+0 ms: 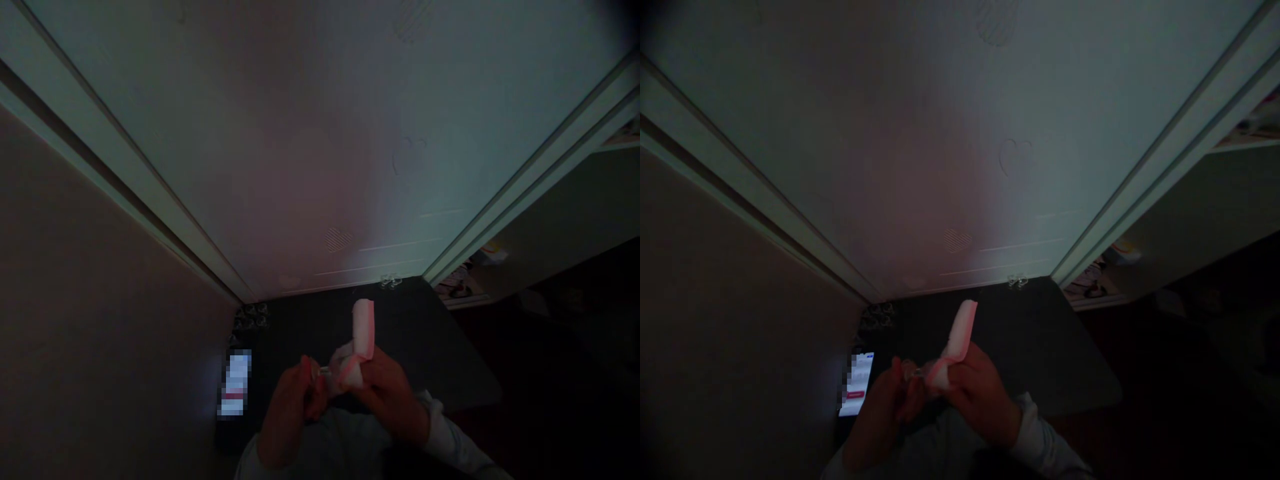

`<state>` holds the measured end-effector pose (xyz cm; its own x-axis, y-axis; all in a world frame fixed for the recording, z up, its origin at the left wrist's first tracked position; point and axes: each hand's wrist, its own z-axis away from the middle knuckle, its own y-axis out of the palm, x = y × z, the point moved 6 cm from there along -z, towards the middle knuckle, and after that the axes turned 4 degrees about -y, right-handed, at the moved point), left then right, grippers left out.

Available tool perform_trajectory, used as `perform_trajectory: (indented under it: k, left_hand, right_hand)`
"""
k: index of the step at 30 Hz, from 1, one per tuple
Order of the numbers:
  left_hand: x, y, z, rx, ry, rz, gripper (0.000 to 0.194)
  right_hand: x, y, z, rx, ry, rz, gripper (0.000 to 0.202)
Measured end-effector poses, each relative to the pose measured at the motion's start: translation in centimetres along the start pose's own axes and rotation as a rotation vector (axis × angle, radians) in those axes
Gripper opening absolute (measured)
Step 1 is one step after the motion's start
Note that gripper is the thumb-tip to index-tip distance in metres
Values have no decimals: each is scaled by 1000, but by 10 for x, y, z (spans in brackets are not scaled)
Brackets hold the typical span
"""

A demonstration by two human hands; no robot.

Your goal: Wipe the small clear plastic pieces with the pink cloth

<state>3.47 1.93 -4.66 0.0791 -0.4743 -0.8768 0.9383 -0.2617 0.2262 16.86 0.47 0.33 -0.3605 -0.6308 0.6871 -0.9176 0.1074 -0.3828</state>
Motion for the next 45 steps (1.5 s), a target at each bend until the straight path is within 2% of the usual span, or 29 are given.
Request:
perform_trajectory:
  k: [2, 4, 6, 8, 11, 13, 15, 18, 21, 24, 27, 29, 31, 35, 39, 45]
  left_hand:
    - [4, -3, -1, -12, 3, 12, 64]
    - [1, -7, -1, -49, 83, 51, 58]
    - [-6, -11, 3, -87, 213, 133, 51]
    - [-12, -15, 8, -97, 298, 167, 55]
    - [-17, -19, 16, -129, 309, -19, 39]
    - [-23, -23, 21, -168, 318, -212, 29]
    - [-30, -25, 25, -186, 338, -355, 27]
    - [-38, -25, 28, -168, 354, -431, 28]
    - [-44, -24, 29, -159, 371, -419, 29]
    - [-45, -23, 31, -161, 389, -389, 30]
    - [-51, -18, 36, -135, 496, -396, 28]
    - [-59, -13, 42, -127, 610, -456, 25]
    - [-68, -8, 49, -145, 728, -573, 23]
    - [-81, 2, 62, -202, 951, -839, 27]
    - [-82, 6, 65, -222, 1037, -983, 24]
    - [-82, 12, 67, -265, 1153, -1046, 19]
  right_hand:
    - [4, -2, -2, 18, -85, 17, 17]
    - [6, -3, -3, 28, -119, 30, 21]
    - [6, -5, -2, 17, -112, 17, 23]
    - [4, -5, 0, 6, -61, -14, 23]
    - [0, -5, 2, 0, 69, -60, 17]
    - [-3, -5, 3, -23, 176, -72, 23]
    - [-6, -5, 5, -38, 272, -84, 29]
    - [-7, -5, 7, -45, 351, -80, 35]
    - [-4, -4, 6, -27, 332, -78, 37]
    - [2, -4, 1, -4, 248, -101, 37]
    - [8, -5, -3, 1, 181, -162, 37]
    - [9, -6, -4, -2, 187, -194, 36]
    - [4, -7, 0, -10, 251, -220, 36]
    - [-13, -3, 16, -41, 482, -306, 34]
    - [-21, 3, 24, -51, 576, -472, 27]
    - [-21, 6, 23, -73, 667, -644, 26]
